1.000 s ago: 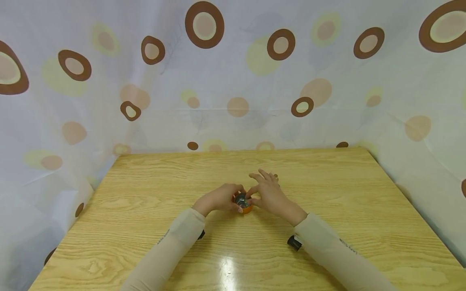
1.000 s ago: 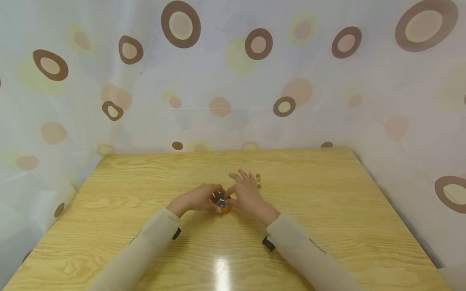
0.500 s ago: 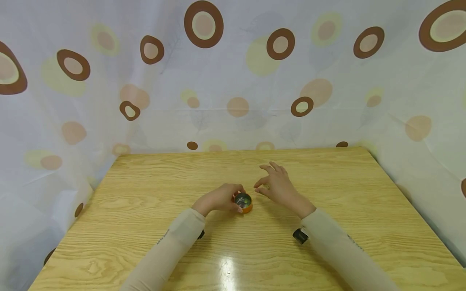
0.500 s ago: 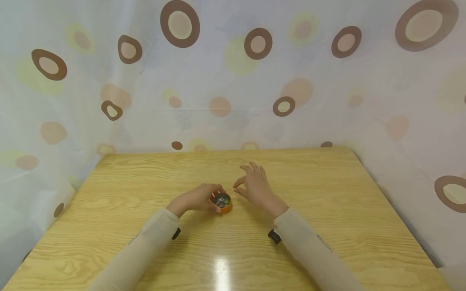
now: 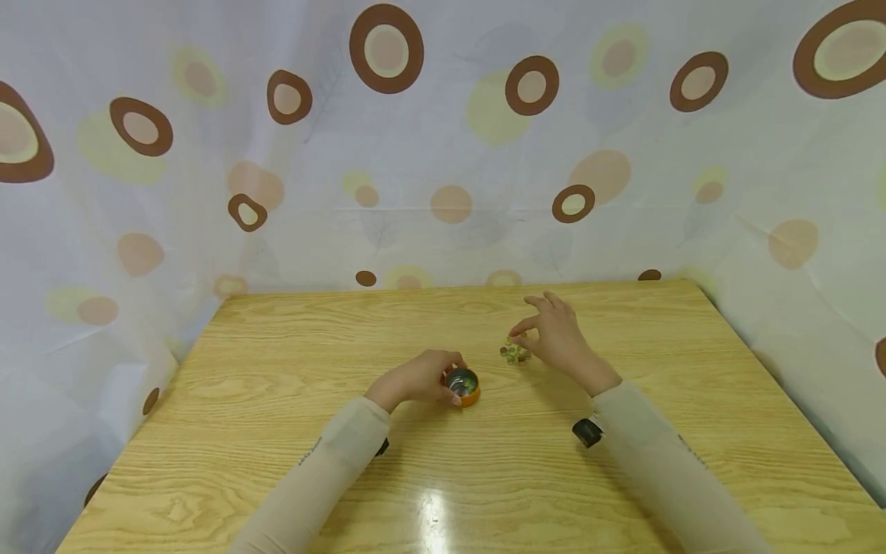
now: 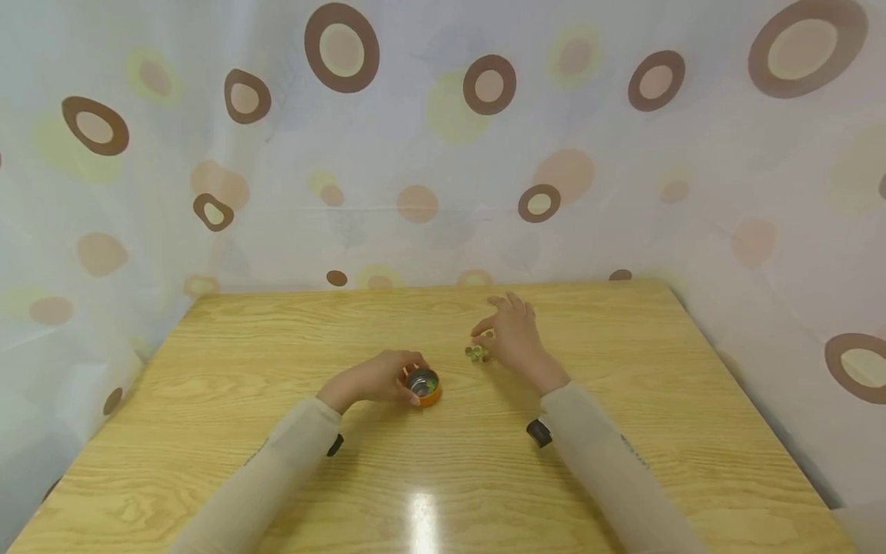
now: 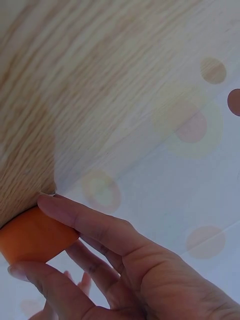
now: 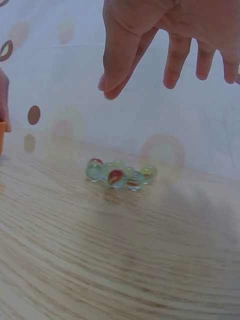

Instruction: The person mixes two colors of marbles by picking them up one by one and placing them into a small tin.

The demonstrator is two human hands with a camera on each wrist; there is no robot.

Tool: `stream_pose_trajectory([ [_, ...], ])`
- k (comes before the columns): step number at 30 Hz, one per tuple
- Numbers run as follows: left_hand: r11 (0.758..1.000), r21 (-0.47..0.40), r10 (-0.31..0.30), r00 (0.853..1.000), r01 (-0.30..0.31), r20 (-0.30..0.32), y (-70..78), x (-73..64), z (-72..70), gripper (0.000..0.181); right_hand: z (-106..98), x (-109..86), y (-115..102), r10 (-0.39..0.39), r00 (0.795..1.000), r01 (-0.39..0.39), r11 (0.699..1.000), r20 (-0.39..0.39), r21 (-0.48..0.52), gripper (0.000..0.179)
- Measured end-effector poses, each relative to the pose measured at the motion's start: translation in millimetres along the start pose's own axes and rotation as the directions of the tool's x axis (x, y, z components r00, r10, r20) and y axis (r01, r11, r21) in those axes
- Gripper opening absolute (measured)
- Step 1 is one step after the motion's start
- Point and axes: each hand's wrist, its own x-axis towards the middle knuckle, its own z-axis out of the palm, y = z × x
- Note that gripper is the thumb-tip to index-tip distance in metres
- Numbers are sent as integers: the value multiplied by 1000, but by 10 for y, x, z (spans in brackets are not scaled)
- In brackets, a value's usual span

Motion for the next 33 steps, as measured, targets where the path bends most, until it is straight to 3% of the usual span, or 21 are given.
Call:
stream_pose_trajectory([
  [13, 1000, 20, -3, 1000, 3, 0, 24, 33, 5, 46, -12, -9, 288, 92, 995, -88, 987, 27, -136, 8],
  [18, 1000, 20, -13, 1000, 13, 9, 38, 13, 12, 46, 16, -2, 349, 107, 993, -100, 986, 48, -132, 8],
  [27, 1000, 19, -6, 1000, 6, 3, 17, 16, 29, 47, 151, 160, 476, 57, 995, -47, 990, 80, -131, 11],
  [33, 1000, 17, -7, 1000, 7, 0, 11, 27, 23, 47, 223, 246, 492, 95, 992, -85, 990, 80, -113, 11],
])
